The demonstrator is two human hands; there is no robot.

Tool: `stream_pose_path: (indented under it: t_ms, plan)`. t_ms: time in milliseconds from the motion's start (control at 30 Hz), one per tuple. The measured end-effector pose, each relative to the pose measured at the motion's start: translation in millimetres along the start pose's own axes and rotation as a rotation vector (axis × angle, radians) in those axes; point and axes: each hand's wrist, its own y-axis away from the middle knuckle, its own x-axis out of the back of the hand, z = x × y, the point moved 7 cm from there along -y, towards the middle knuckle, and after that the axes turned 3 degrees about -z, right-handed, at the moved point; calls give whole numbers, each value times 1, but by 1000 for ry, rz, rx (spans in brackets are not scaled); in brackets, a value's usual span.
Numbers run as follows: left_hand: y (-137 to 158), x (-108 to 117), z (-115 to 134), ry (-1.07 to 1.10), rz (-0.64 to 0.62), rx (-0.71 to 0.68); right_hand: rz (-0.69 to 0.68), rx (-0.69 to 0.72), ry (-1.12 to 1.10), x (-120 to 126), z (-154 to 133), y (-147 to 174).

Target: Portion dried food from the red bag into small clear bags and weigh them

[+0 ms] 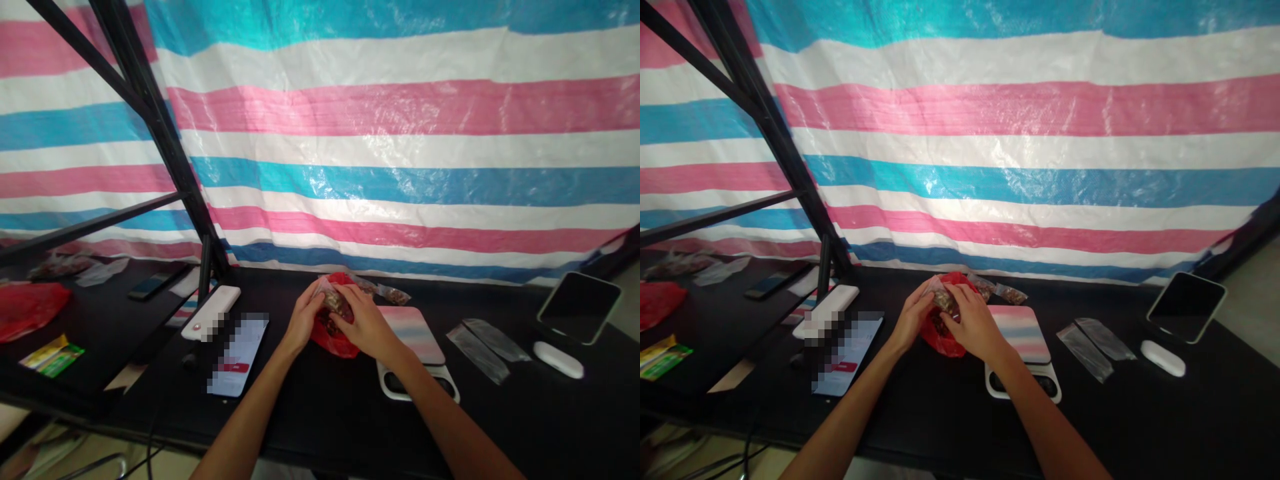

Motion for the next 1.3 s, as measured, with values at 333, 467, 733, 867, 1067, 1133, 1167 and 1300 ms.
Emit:
stream_pose_path:
  t_ms: [333,467,733,867,1067,1133,1167,1300]
  plan:
    - [1,0,0,76,-11,-12,-94,-50,-189,34,25,-1]
    - [4,12,20,-191,104,-166,-165,-222,-317,73,55,11]
    - [14,4,35,-695,132,-382,-496,-460,-199,97,83,43]
    - [16,-2,36,-789,95,-428,-452,-453,-105,108,95,51]
    - [16,-20,28,-1098,-204,-422,-358,-372,-150,118,95,50]
    - [16,-20,20,-1206,-293,-368,-319,-356,-153,117,96,48]
    - [15,-18,17,-1237,-311,-342,-299,-357,-156,117,96,46]
    - [12,-9,14,-1245,-311,-299,-229,-374,-164,119,98,44]
